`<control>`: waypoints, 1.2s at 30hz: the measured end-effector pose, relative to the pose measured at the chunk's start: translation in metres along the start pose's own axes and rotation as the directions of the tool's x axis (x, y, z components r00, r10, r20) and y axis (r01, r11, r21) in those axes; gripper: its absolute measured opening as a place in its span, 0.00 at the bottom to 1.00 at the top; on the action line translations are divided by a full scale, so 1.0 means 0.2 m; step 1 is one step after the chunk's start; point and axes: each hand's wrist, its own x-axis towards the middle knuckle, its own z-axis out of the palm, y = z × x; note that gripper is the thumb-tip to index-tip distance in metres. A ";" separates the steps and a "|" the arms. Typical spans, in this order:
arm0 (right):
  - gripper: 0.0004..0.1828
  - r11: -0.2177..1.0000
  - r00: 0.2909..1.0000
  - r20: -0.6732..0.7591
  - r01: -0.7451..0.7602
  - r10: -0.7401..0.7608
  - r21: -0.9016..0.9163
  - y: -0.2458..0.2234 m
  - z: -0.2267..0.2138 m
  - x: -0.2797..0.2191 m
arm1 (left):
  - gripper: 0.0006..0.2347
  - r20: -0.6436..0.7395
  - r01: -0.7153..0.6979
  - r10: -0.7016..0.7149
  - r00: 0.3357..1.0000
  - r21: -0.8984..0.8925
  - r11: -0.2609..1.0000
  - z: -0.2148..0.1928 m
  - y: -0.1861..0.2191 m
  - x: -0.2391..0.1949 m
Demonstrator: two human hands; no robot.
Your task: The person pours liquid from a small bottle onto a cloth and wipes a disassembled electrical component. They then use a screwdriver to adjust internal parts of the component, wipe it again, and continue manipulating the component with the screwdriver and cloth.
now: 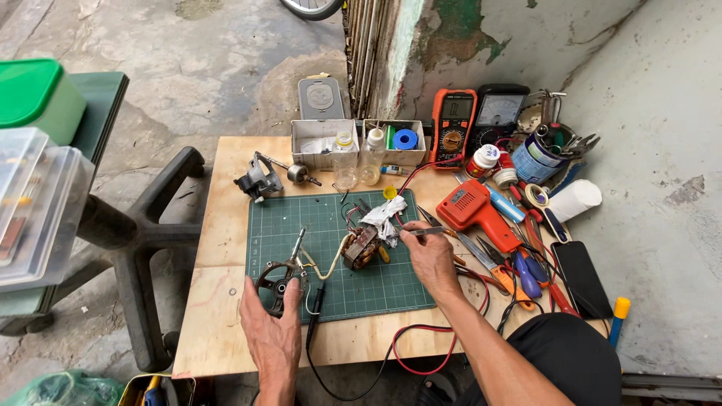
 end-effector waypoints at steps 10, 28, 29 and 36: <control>0.06 0.989 0.985 -0.094 0.145 -0.145 -0.007 0.09 -0.03 0.04 | 0.36 -0.221 -0.225 0.218 0.951 -0.009 0.974 0.02 0.00 -0.01; 0.07 0.905 0.982 -0.131 0.174 -0.133 0.389 -0.10 -0.47 -0.37 | 0.28 0.772 0.626 0.039 0.635 -0.544 0.558 0.61 0.54 -0.19; 0.07 0.891 0.981 -0.143 0.180 -0.131 0.416 -0.08 -0.48 -0.36 | 0.24 0.750 0.604 0.024 0.661 -0.552 0.575 0.61 0.55 -0.19; 0.09 0.793 0.997 -0.081 0.055 -0.006 0.607 -0.15 -0.37 -0.38 | 0.18 0.667 0.649 -0.101 0.738 -0.660 0.380 0.39 0.50 -0.35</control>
